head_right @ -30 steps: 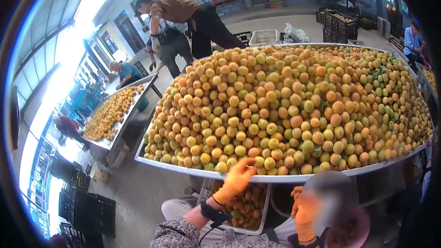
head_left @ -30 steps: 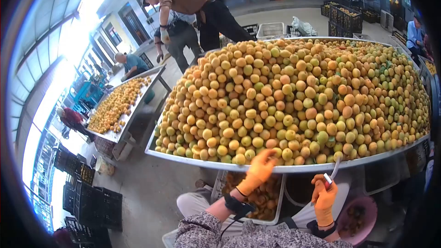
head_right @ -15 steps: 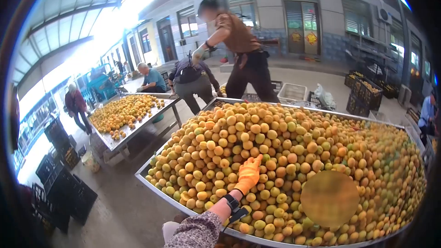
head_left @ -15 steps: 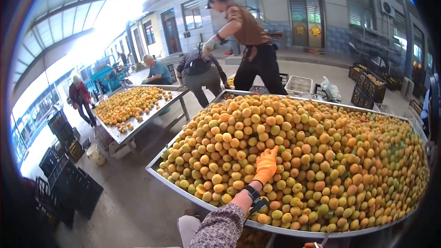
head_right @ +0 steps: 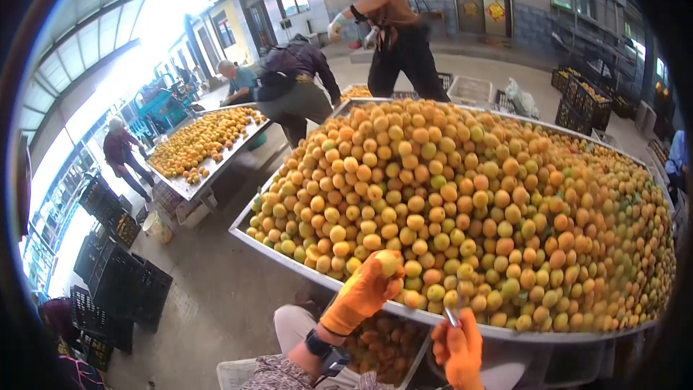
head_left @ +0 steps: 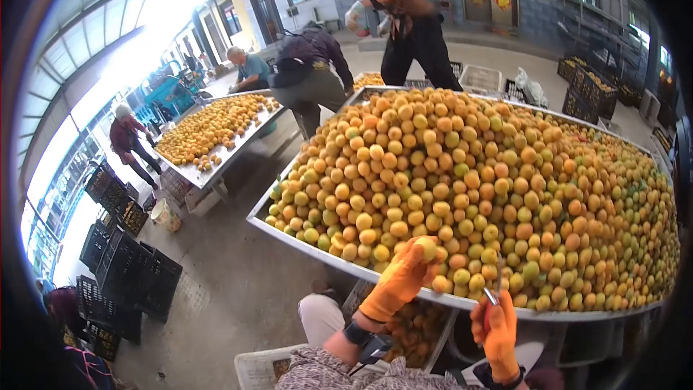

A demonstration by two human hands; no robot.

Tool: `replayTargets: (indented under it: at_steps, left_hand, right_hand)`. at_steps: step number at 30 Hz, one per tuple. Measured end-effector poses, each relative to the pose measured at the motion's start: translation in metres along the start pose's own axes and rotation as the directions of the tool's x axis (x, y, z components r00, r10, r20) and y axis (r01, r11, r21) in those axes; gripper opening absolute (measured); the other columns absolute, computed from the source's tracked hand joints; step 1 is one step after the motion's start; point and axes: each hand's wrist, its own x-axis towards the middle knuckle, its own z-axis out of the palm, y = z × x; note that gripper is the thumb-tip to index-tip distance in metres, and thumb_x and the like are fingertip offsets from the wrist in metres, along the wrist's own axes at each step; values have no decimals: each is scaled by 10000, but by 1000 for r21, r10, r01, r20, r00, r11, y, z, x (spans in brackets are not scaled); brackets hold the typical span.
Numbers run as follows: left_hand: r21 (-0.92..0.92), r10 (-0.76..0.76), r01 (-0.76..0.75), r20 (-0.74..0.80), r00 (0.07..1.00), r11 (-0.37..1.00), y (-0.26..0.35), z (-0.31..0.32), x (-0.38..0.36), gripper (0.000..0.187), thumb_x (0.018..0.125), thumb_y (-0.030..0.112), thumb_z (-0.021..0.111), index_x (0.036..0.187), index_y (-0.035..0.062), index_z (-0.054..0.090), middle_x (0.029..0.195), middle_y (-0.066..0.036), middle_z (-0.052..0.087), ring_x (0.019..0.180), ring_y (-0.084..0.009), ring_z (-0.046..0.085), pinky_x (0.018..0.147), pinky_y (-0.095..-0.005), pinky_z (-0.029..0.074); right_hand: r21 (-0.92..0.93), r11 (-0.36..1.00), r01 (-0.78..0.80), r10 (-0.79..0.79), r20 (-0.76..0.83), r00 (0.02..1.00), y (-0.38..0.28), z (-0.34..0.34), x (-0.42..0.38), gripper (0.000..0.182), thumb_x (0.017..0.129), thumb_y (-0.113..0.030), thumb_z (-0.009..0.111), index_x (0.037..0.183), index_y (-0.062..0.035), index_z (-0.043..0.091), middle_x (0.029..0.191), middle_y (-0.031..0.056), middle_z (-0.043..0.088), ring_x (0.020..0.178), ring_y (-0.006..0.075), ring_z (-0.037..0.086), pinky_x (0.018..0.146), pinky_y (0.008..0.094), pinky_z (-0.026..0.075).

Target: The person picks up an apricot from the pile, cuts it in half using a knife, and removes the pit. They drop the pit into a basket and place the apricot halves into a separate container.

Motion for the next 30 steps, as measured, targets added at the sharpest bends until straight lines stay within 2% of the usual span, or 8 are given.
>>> replayTargets:
  at_steps: [2,6,10,14,16,19,23,30]
  left_hand:
    - [28,-1,2,-35,999,1000,3,0,-36,544,926,453,598,1286,60,489,984,-67,610,699,-130,542,578,-228,415]
    - [166,61,-41,-116,991,985,18,5,-83,522,944,365,596,1332,51,445,937,-85,585,660,-128,535,579,-241,423]
    - [235,81,-34,-192,978,971,22,-11,-106,563,961,499,512,1325,73,457,855,-26,525,625,-105,477,549,-231,373]
    - [185,56,-18,-201,978,983,22,-22,-118,542,977,514,462,1288,72,489,870,-32,534,622,-108,485,535,-233,369]
    - [85,60,-46,-171,983,995,22,-28,-120,513,986,488,455,1282,72,504,893,-47,553,630,-128,515,530,-252,381]
    - [1,74,-75,-179,981,997,24,-38,-122,486,996,454,448,1285,68,507,907,-55,563,641,-141,532,541,-268,397]
    - [31,74,-69,-204,976,997,32,-53,-131,474,1000,422,449,1283,45,505,923,-61,579,663,-152,551,580,-281,425]
    - [-43,198,-224,-328,924,974,68,-85,-150,465,979,415,502,1223,20,530,908,-77,595,679,-179,561,623,-287,459]
  right_hand:
    - [-18,1000,-25,26,92,995,-11,26,1,229,981,-255,509,1040,-34,493,804,59,574,539,71,454,443,211,356]
    - [-34,996,-77,82,234,969,1,51,-5,261,981,-324,515,999,-64,509,756,52,591,485,87,486,420,201,387]
    - [-31,995,-90,96,280,955,8,67,-18,321,966,-376,550,995,-59,512,739,69,589,467,103,499,390,228,397]
    - [-31,995,-91,96,290,952,19,71,-23,324,965,-383,548,999,-62,522,686,65,574,428,113,485,353,236,376]
    - [-3,1000,-13,13,324,946,20,74,-25,296,986,-341,540,1107,-71,552,803,44,612,495,76,486,417,202,394]
    - [-7,999,-38,38,327,944,20,79,-29,309,994,-364,514,1106,-76,528,787,32,597,516,84,507,418,214,417]
    - [-36,994,-101,107,306,946,21,85,-31,281,979,-380,543,1099,-127,558,732,-8,593,477,69,476,387,192,333]
    - [-52,994,-98,110,326,939,25,105,-19,238,983,-355,539,1043,-128,578,653,-31,541,426,52,424,345,186,278]
